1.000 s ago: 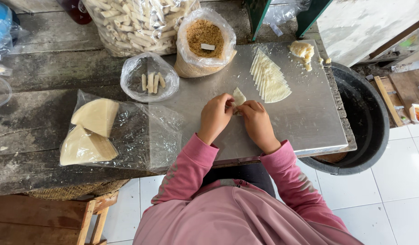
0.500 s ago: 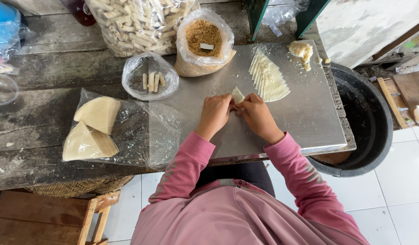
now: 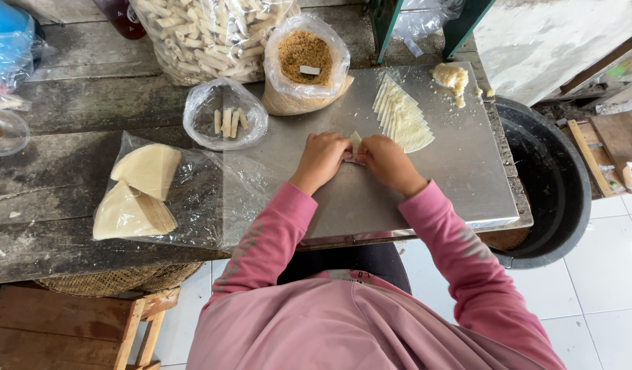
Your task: The person repeatedly scoops a brown granular filling into thin triangular wrappers, folds them into sealed parcels, and places them on a metal tray. The person also handles a plastic bag containing finished parcels.
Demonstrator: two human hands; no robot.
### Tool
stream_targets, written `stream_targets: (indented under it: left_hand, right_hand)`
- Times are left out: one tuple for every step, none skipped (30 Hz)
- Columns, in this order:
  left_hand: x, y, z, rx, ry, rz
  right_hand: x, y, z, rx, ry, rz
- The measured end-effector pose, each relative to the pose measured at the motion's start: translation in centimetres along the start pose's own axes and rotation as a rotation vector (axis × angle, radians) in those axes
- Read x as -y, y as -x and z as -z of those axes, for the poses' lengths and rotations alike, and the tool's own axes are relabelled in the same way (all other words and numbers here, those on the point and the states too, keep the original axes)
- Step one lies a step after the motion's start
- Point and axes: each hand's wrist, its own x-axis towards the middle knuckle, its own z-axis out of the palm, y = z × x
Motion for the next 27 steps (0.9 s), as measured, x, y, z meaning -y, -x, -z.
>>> stream_targets:
  left_hand:
    - [-0.1,0.4,0.1,-0.008,-0.035,-0.046]
    - [-0.3,0.6,0.3,-0.006,-0.06,-0.066]
    - [-0.5,0.9,0.3,-0.002,-0.081,-0.085]
    - [-0.7,1.1,0.4,0.002,-0.103,-0.104]
    - [-1.0,1.0,0.4,-0.026,-0.111,-0.082]
    - [-1.4,0.9,0.4,-0.054,-0.119,-0.059]
    - [-1.5,0.6,0.5,-0.085,-0.131,-0.04]
    - [-1.5,0.2,0.6,-0.022,-0.072,0.127]
    - [-1.5,-0.1,0.8,0.043,-0.011,0.295]
    - [-1.5,-0.5,0.8,0.108,0.05,0.462]
    - [-1.4,-0.5,0.6,0.046,0.074,0.451]
    - [-1.4,-0.5,0.4,-0.015,0.097,0.439]
    - [-1.3,-0.5,0.3,-0.079,0.119,0.428]
    - [-1.2,-0.3,0.1,-0.092,0.071,0.353]
    - [-1.3,0.1,-0.2,-0.104,0.023,0.279]
    - [-1.2,0.4,-0.4,-0.116,-0.025,0.205]
    - [-1.1,0.7,-0.5,-0.117,-0.036,0.162]
    - [-1.0,1.0,-0.6,-0.117,-0.047,0.119]
    - [-0.9,1.2,-0.6,-0.119,-0.058,0.076]
    - [-1.0,1.0,-0.7,-0.133,-0.066,0.118]
    - [-1.1,0.9,-0.9,-0.143,-0.073,0.16]
    - [-1.3,0.8,-1.1,-0.152,-0.079,0.203]
    - [-1.3,0.4,-1.1,-0.134,-0.038,0.295]
    - [-1.4,0.1,-1.0,-0.116,0.004,0.387]
    - [-1.4,-0.1,-1.0,-0.097,0.046,0.479]
    - [-1.5,-0.3,-1.0,-0.116,0.049,0.465]
    - [-1.5,-0.4,-1.1,-0.134,0.052,0.454]
  right_hand:
    - [0.3,0.7,0.1,-0.012,-0.017,0.019]
    - [0.4,1.4,0.3,-0.023,-0.035,0.038]
    - [0.7,2.0,0.4,-0.033,-0.053,0.055]
    - [1.0,2.1,0.2,-0.069,0.024,0.048]
    - [1.3,2.0,0.1,-0.106,0.1,0.042]
    - [1.5,1.9,0.0,-0.143,0.177,0.036]
    - [1.6,1.4,0.2,-0.1,0.128,-0.082]
    - [1.4,0.7,0.5,-0.057,0.078,-0.2]
    - [1.2,0.1,0.8,-0.014,0.027,-0.319]
    - [1.0,-0.5,1.0,0.0,-0.004,-0.335]
    - [0.7,-0.8,1.0,0.014,-0.035,-0.353]
    - [0.6,-0.8,1.0,0.028,-0.066,-0.372]
    - [0.5,-0.8,0.9,-0.012,-0.046,-0.299]
    - [0.4,-0.6,0.8,-0.052,-0.025,-0.227]
    - [0.4,-0.3,0.5,-0.091,-0.005,-0.154]
    - [0.2,0.1,0.6,-0.086,0.006,-0.097]
    - [0.0,0.7,0.7,-0.082,0.016,-0.041]
    - [-0.1,1.0,0.7,-0.079,0.027,0.014]
    - [-0.1,1.0,0.6,-0.099,0.044,0.012]
    - [-0.1,1.0,0.4,-0.119,0.061,0.009]
    - [-0.1,1.1,0.1,-0.137,0.075,0.002]
    - [-0.1,1.0,-0.2,-0.145,0.068,-0.071]
    - [-0.2,0.5,-0.4,-0.158,0.062,-0.141]
    - [-0.2,0.0,-0.4,-0.171,0.055,-0.211]
    - [-0.3,-0.2,-0.5,-0.185,0.024,-0.221]
    - [-0.3,-0.3,-0.6,-0.199,-0.008,-0.231]
    - [-0.4,-0.2,-0.6,-0.212,-0.04,-0.243]
